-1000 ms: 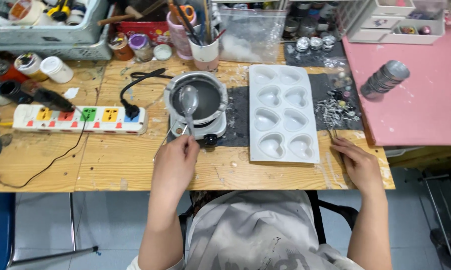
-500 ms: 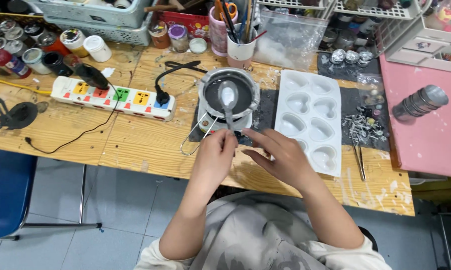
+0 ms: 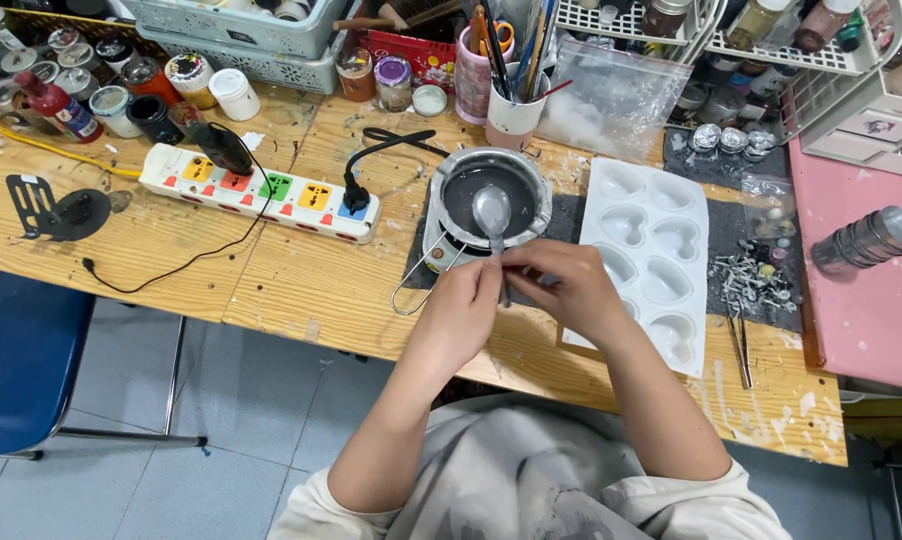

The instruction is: Melting and stirring wax in a heating pot at a workbench for candle making.

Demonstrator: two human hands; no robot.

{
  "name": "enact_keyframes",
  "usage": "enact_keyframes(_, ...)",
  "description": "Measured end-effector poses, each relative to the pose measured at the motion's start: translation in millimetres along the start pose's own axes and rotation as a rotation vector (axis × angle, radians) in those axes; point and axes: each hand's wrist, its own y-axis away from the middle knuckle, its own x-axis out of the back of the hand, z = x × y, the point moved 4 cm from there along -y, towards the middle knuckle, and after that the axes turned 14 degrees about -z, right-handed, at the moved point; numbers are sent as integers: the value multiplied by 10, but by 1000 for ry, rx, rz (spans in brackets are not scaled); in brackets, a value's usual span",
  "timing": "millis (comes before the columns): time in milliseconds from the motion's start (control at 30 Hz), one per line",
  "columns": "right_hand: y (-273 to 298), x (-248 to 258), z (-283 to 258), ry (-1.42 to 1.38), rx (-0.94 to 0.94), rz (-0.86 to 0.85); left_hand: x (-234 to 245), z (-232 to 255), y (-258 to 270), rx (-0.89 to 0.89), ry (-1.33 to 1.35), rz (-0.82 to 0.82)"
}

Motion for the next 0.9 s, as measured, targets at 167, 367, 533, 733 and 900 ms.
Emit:
enact_keyframes(167,-9,124,168,-209,-151,103,244,325,221,38,-150,57)
enact_keyframes(367,68,371,431,-237,-173,313,619,86,545,-165,-649,427)
enact_keyframes(533,66,639,265,-29,-118,347,631,-317,536,278,-271,87)
enact_keyframes(733,154,752,257,144,-23,403,478,-422,538,224,117,-7)
enact_keyframes(900,230,687,303,168,-27,441,450,-452,533,225,184,2)
